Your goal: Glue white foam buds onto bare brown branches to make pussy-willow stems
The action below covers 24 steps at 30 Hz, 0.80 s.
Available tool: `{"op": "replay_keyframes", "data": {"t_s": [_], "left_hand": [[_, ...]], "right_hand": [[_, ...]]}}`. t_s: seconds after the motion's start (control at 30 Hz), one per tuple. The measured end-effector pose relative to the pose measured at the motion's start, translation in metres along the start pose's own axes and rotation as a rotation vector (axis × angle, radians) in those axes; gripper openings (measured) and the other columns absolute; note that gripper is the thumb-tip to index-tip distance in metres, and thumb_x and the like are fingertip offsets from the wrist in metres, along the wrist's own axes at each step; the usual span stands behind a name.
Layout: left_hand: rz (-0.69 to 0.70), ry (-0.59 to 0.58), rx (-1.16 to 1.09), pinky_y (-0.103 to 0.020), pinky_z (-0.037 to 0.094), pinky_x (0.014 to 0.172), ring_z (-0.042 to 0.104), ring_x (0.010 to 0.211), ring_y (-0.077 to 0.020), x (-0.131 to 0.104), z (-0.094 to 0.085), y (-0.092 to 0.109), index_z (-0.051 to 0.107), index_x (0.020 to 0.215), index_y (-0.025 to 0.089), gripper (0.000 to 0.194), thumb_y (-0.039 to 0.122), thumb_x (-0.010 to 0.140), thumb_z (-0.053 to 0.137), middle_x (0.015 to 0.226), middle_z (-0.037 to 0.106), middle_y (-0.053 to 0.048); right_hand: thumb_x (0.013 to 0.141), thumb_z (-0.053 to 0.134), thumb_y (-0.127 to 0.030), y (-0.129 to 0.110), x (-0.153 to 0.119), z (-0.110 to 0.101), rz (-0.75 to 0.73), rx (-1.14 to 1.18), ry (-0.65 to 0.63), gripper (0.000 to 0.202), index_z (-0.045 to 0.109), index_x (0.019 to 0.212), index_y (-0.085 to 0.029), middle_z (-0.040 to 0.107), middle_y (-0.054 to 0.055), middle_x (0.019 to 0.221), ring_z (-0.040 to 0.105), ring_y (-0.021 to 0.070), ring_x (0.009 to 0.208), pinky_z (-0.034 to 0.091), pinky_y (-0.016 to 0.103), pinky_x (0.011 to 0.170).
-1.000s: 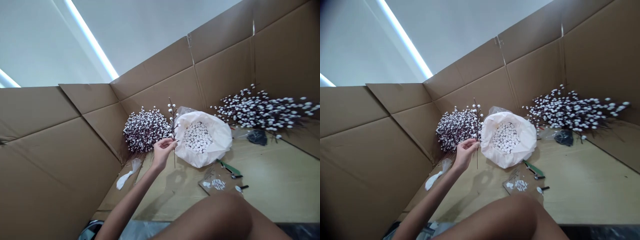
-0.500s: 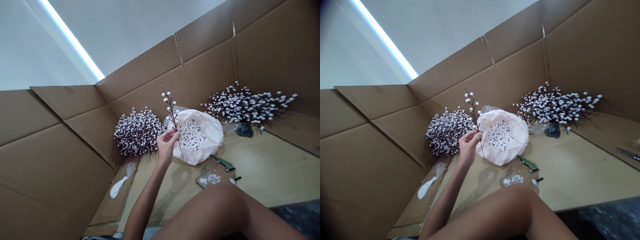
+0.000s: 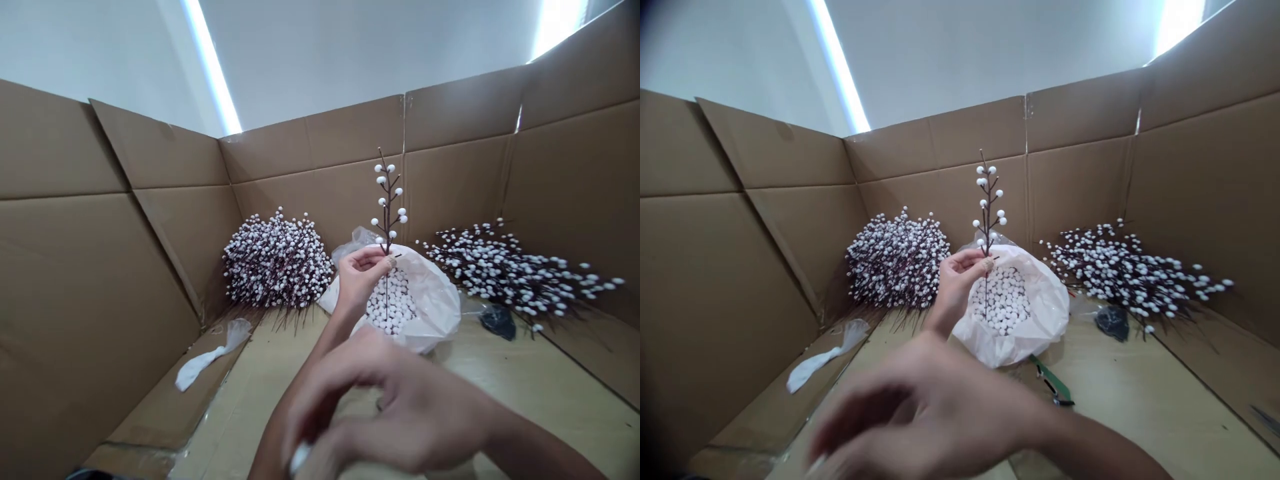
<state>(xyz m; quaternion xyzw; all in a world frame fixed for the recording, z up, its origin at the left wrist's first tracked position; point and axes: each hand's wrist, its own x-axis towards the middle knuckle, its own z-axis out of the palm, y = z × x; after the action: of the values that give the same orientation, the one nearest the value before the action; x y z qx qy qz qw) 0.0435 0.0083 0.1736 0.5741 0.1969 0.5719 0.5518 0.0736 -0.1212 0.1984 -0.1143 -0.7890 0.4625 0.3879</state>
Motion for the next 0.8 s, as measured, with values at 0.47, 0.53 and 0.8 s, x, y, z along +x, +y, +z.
{"op": "replay_keyframes", "data": {"t_s": [0.47, 0.53, 0.8], "left_hand": [[0.103, 0.086, -0.074, -0.02, 0.048, 0.055, 0.058, 0.054, -0.0075, -0.011, 0.011, 0.008, 0.07, 0.066, 0.015, 0.013, 0.015, 0.056, 0.077, 0.061, 0.067, 0.001], [0.12, 0.104, -0.067, -0.021, 0.049, 0.055, 0.058, 0.054, -0.0082, -0.012, 0.009, 0.011, 0.07, 0.067, 0.015, 0.013, 0.014, 0.055, 0.076, 0.06, 0.067, 0.001], [0.167, 0.103, -0.036, -0.019, 0.052, 0.056, 0.061, 0.055, -0.0081, -0.015, 0.005, 0.019, 0.07, 0.069, 0.016, 0.014, 0.013, 0.057, 0.077, 0.063, 0.07, 0.0]], "right_hand": [[0.076, 0.074, -0.031, 0.031, -0.034, -0.113, -0.226, -0.061, 1.086, 0.015, 0.066, 0.081, -0.019, 0.07, 0.004, 0.088, 0.069, 0.0176, 0.085, 0.058, 0.035, 0.084], [0.079, 0.071, -0.032, 0.033, -0.033, -0.111, -0.176, 0.043, 0.988, 0.015, 0.065, 0.083, -0.019, 0.071, 0.004, 0.09, 0.07, 0.0188, 0.087, 0.058, 0.039, 0.085], [0.076, 0.075, -0.031, 0.037, -0.027, -0.103, -0.233, 0.136, 0.928, 0.015, 0.066, 0.082, -0.02, 0.072, 0.003, 0.086, 0.07, 0.018, 0.085, 0.059, 0.036, 0.082]]}}
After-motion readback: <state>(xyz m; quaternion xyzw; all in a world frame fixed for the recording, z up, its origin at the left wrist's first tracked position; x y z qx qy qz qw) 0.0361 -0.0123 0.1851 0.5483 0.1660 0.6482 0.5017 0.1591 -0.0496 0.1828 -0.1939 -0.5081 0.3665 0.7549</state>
